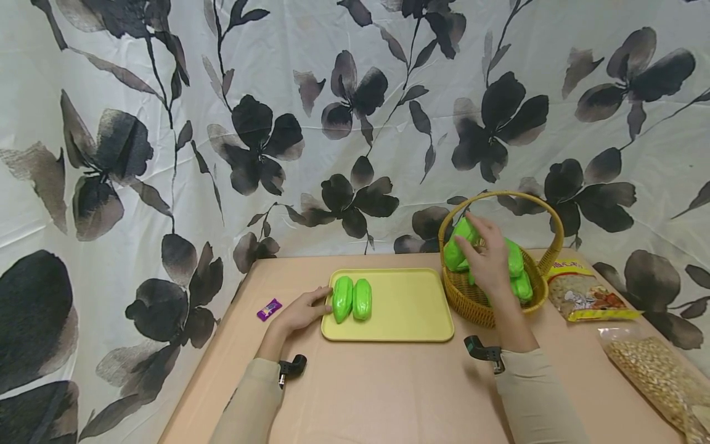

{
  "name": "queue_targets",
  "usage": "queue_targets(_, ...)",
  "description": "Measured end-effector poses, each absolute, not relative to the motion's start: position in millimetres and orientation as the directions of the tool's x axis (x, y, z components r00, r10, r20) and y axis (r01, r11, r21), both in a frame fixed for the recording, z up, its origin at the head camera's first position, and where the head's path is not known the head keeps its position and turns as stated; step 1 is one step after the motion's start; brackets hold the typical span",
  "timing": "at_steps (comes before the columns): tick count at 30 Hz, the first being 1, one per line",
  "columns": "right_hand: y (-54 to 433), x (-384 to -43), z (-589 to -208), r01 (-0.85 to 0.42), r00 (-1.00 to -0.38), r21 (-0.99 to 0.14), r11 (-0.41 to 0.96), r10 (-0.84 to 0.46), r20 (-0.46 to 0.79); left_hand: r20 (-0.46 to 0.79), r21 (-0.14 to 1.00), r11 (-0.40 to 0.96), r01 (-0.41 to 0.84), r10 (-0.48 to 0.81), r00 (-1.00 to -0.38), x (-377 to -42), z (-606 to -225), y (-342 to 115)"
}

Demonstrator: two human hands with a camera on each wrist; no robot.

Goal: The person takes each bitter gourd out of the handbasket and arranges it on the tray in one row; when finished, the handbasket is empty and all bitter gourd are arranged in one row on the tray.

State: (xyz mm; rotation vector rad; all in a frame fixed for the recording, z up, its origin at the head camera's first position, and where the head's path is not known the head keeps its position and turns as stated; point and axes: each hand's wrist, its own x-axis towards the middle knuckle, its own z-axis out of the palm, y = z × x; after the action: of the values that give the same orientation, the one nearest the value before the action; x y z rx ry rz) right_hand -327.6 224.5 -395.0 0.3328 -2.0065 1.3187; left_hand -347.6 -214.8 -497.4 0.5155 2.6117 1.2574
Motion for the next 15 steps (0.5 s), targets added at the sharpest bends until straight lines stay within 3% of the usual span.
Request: queue_targets(15,186,-330,-409,-0.615,-0.725,-0.639,0.462,-0.013,0.689,-0.026,0.788,0.577,0.216,0.382,-0.924,-348,-499,-214)
